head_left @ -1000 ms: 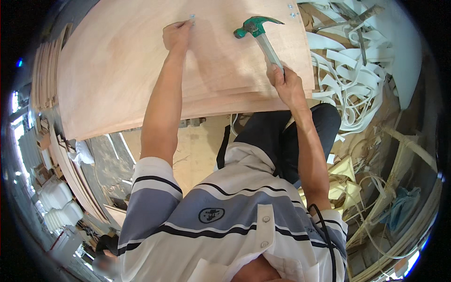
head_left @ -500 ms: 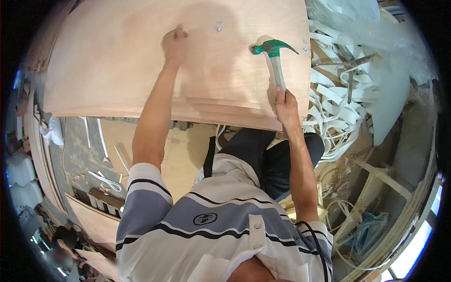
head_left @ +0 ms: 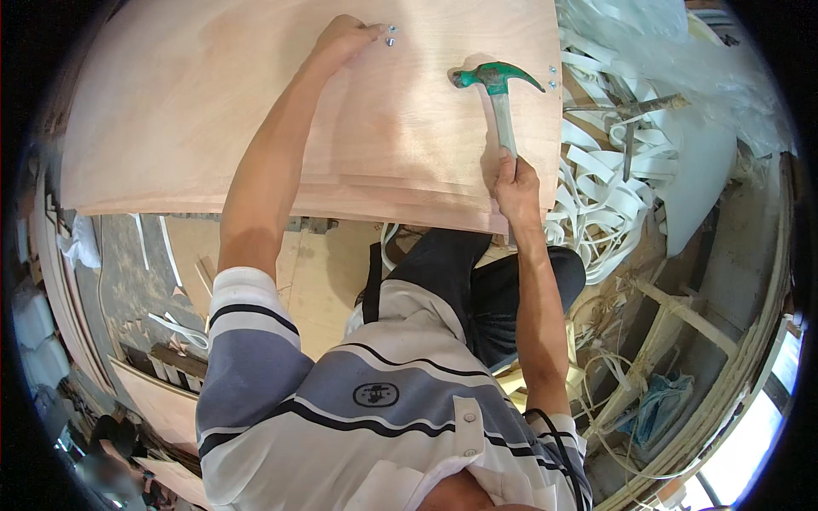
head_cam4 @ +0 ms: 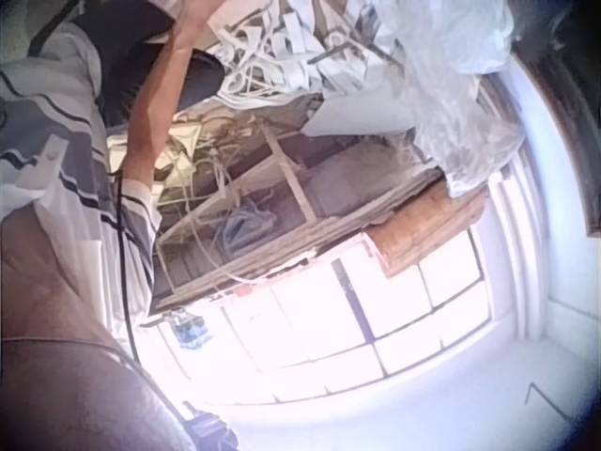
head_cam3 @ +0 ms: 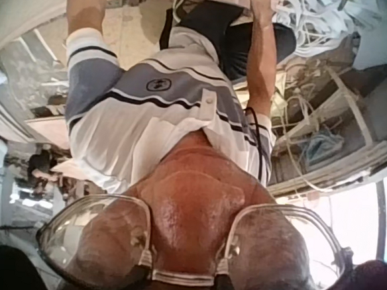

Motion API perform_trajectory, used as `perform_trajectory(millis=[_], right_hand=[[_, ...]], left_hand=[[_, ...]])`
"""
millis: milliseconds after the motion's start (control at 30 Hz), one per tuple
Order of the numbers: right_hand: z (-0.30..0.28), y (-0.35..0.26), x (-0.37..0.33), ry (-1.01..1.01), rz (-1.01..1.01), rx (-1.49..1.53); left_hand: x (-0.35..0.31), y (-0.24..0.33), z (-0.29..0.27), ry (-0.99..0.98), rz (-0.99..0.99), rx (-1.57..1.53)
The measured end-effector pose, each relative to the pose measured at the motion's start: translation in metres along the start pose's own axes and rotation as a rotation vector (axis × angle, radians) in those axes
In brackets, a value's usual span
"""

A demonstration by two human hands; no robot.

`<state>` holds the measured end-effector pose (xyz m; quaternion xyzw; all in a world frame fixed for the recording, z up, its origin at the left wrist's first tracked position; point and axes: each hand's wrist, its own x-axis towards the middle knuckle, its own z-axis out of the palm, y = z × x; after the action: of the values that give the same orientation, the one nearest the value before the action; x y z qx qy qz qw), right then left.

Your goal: The recorder is hammering small nails into large curved wood panels, then stacking the finished panels.

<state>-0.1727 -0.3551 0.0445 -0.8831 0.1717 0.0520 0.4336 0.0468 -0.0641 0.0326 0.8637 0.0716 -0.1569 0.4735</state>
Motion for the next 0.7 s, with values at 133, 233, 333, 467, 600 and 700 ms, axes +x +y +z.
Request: perform_trajectory(millis=[133, 233, 333, 467, 600, 700], right_hand=[[0.006, 0.009, 0.003, 0.052, -0.111, 0.047], [0.006, 0.010, 0.003, 0.051, -0.125, 0.042], [0.006, 0.008, 0.002, 0.060, -0.143, 0.033], [0.006, 0.012, 0.004, 0.062, -0.145, 0.052], [-0.001, 0.000, 0.001, -0.015, -0.012, 0.012], [0.000, -0.002, -0.001, -0.022, -0.020, 0.069]], left_hand=[[0.005, -0.002, -0.001, 0.003, 0.028, 0.155], [0.003, -0.003, 0.001, 0.022, 0.039, 0.122], [0.003, -0.004, 0.002, 0.007, 0.062, 0.119], [0.002, -0.003, 0.006, 0.037, 0.056, 0.100], [0.000, -0.005, 0.007, 0.047, 0.054, 0.004], [-0.002, -0.001, 0.004, 0.007, -0.008, -0.048]])
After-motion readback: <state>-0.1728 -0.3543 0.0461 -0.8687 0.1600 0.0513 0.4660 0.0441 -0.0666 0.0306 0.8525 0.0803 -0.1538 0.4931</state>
